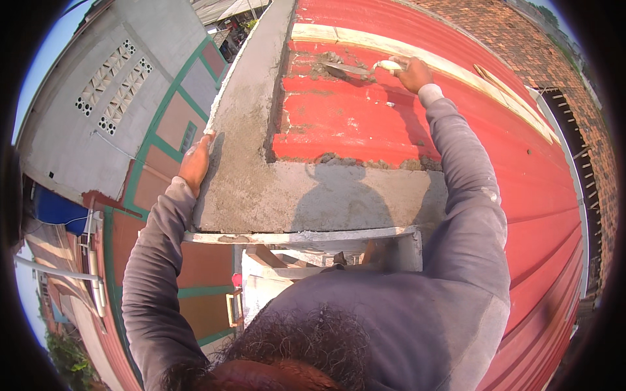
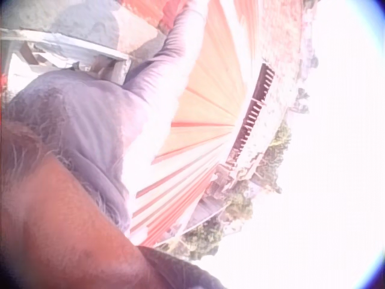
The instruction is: The person applies and smooths cement along the ridge and edge of a red tiled roof using a trowel and a wooden smoothing board.
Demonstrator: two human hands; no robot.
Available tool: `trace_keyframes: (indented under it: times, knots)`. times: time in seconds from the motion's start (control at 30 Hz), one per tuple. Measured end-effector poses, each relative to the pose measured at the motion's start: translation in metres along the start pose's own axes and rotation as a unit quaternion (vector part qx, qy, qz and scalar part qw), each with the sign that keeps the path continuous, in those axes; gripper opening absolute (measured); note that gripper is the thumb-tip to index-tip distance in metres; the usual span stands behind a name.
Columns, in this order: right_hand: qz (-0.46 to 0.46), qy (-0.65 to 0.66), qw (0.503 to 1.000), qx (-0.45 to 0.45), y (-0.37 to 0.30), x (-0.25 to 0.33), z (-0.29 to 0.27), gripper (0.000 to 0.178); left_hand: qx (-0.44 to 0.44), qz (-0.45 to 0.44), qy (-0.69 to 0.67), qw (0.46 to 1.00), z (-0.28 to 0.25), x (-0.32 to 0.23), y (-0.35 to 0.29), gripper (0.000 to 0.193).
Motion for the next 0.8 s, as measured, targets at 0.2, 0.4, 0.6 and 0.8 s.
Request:
trace_keyframes:
  times: [0.2,0.4,0.6,0.8]
  knots:
    - [-0.053,0.205,0.977,0.022,0.021,0.013,0.070,0.043,0.012,-0.009,-0.024,1.000,0.011,-0.022,0.001,0.079]
    - [-0.007,0.170,0.984,0.058,0.049,0.132,0.080,0.041,0.007,0.013,-0.030,0.999,0.005,0.001,0.004,0.070]
    - [-0.051,0.044,0.995,-0.074,0.149,0.186,0.095,0.043,0.018,0.023,-0.026,0.999,0.010,-0.015,0.001,0.066]
    - [-0.058,0.004,0.996,-0.070,0.184,0.221,0.114,0.041,0.020,0.021,0.001,1.000,0.007,-0.010,0.001,0.071]
Point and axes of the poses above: each hand's wrist, its own y-axis towards the middle knuckle, its own z-axis out of the palm, x = y × z, the point moved 4 cm from there along y, towards the middle knuckle, and after that the axes turned 13 degrees about z, right-handed, at the moved point
